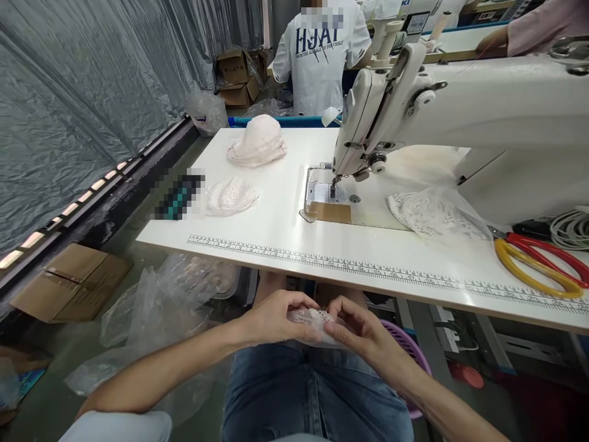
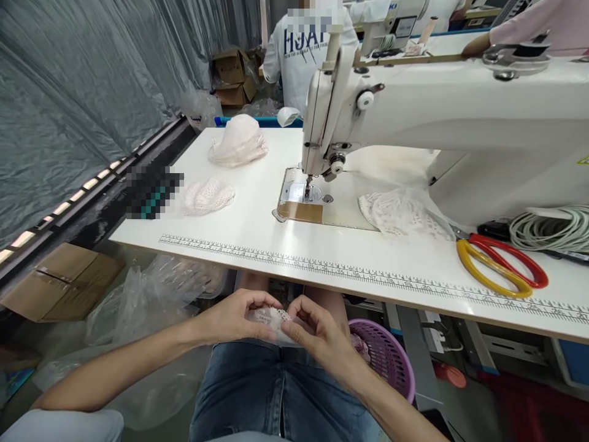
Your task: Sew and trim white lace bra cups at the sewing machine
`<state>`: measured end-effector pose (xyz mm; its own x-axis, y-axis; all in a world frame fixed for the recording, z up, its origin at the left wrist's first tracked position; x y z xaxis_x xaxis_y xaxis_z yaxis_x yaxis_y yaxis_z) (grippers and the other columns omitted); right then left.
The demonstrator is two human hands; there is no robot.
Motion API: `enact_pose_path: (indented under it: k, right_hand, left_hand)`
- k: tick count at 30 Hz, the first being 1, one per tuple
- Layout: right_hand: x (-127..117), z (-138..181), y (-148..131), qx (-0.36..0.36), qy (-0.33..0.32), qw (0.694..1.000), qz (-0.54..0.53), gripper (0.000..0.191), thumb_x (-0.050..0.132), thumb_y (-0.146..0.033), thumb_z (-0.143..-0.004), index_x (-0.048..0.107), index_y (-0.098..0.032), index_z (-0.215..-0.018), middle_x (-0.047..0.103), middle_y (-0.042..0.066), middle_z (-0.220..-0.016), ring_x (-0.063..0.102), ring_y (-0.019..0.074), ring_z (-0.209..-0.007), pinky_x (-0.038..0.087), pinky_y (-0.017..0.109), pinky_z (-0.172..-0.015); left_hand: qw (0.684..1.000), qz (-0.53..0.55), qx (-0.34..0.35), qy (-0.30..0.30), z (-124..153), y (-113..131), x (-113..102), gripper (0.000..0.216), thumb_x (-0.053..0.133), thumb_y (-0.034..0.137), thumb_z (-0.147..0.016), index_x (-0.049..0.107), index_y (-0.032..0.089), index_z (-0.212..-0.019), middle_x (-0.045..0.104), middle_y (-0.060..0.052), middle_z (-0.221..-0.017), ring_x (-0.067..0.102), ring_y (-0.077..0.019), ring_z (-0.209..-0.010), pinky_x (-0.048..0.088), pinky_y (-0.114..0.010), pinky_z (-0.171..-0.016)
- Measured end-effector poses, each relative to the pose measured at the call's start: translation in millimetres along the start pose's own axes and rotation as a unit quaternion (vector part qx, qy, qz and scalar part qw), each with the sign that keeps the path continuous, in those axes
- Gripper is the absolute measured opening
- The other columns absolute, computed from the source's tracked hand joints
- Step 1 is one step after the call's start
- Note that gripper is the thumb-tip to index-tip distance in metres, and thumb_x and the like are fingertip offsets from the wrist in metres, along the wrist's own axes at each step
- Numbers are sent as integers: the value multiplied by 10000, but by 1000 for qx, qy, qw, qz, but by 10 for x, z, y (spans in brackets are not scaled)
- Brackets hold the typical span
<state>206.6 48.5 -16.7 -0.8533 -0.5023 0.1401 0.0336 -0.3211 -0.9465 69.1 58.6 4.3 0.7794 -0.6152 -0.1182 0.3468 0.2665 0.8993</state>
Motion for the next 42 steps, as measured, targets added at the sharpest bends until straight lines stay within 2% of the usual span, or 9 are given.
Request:
enact_pose_path:
  k: [5, 12, 15, 17, 21, 26, 36, 39, 42]
  right_hand:
    - [-19, -32, 23, -2, 22, 1000, 12, 277, 631, -425, -784, 480, -194, -807, 440, -31, -719, 396, 98, -629, 329, 203, -523]
    - [26, -71, -52, 1, -11, 999, 51, 257, 579, -424, -824, 518, -179, -773, 481, -15, -707, 438, 111, -645, 369, 224, -566]
    - [12, -85, -66, -20, -9, 993, 112, 309, 453, -429, -899, 519, -177, -733, 465, -15, -662, 427, 111, -608, 356, 228, -548]
    - [-12, -78, -72, -44, 10, 986, 163, 293, 385, -414, -931, 531, -188, -815, 493, -3, -703, 455, 122, -625, 368, 234, -557]
    - [0, -36, -128, -127, 39, 957, 258, 183, 508, -363, -886, 461, -223, -994, 520, 34, -901, 517, 164, -790, 423, 266, -674]
    - [54, -8, -201, -211, 77, 914, 338, 76, 514, -264, -884, 451, -223, -879, 451, 64, -982, 505, 188, -907, 440, 301, -746]
    - [-115, 51, -139, -183, 74, 924, 326, 123, 457, -249, -895, 491, -215, -782, 509, 88, -1085, 531, 216, -1010, 452, 333, -816]
    - [-192, 98, -105, -174, 82, 917, 350, 47, 457, -250, -897, 491, -222, -914, 514, 97, -1094, 525, 220, -1016, 451, 338, -811]
    - [-185, 121, -122, -161, 67, 918, 357, 273, 462, -271, -902, 425, -239, -1171, 504, 110, -1165, 494, 232, -1080, 434, 365, -863]
  left_hand:
    - [1000, 8, -15, 25, -19, -48, 5, 250, 668, 323, -704, 665, 102, -821, 572, -13, -682, 481, -112, -635, 356, -200, -560]
    - [998, 28, -5, 47, -39, -62, -17, 181, 663, 269, -706, 673, 93, -746, 560, -7, -674, 472, -101, -619, 341, -205, -559]
    - [999, 22, -6, 42, -34, -61, -20, 163, 660, 258, -707, 675, 95, -712, 535, -2, -684, 447, -91, -605, 320, -203, -537]
    - [999, 27, -13, 38, -25, -64, -19, 162, 661, 258, -703, 676, 96, -707, 526, -2, -685, 441, -91, -604, 318, -205, -534]
    - [999, 30, -17, 42, -24, -66, -22, 171, 653, 258, -708, 676, 88, -709, 547, -12, -676, 452, -100, -615, 325, -208, -544]
    - [998, 51, -13, 40, -58, -115, -1, 239, 650, 326, -717, 675, 89, -731, 568, -24, -674, 474, -116, -636, 348, -212, -563]
    - [996, 58, -36, 63, -66, -165, -53, 263, 672, 346, -686, 673, 84, -708, 577, -18, -659, 482, -109, -613, 355, -201, -557]
    - [996, 59, -37, 62, -74, -147, -51, 235, 671, 317, -684, 669, 82, -696, 578, -19, -671, 485, -111, -621, 356, -203, -565]
    - [998, 37, -18, 48, -88, -90, -25, 183, 659, 267, -697, 673, 85, -695, 582, -24, -705, 492, -111, -642, 362, -203, -582]
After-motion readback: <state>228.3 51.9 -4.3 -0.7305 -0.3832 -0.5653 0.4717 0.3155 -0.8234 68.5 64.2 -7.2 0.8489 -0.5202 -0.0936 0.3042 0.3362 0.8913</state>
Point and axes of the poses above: each hand's wrist, its own z-axis away from the middle knuckle, its own x-axis out of the palm, y = z × x, the point moved 6 cm from there along -z, towards the middle knuckle
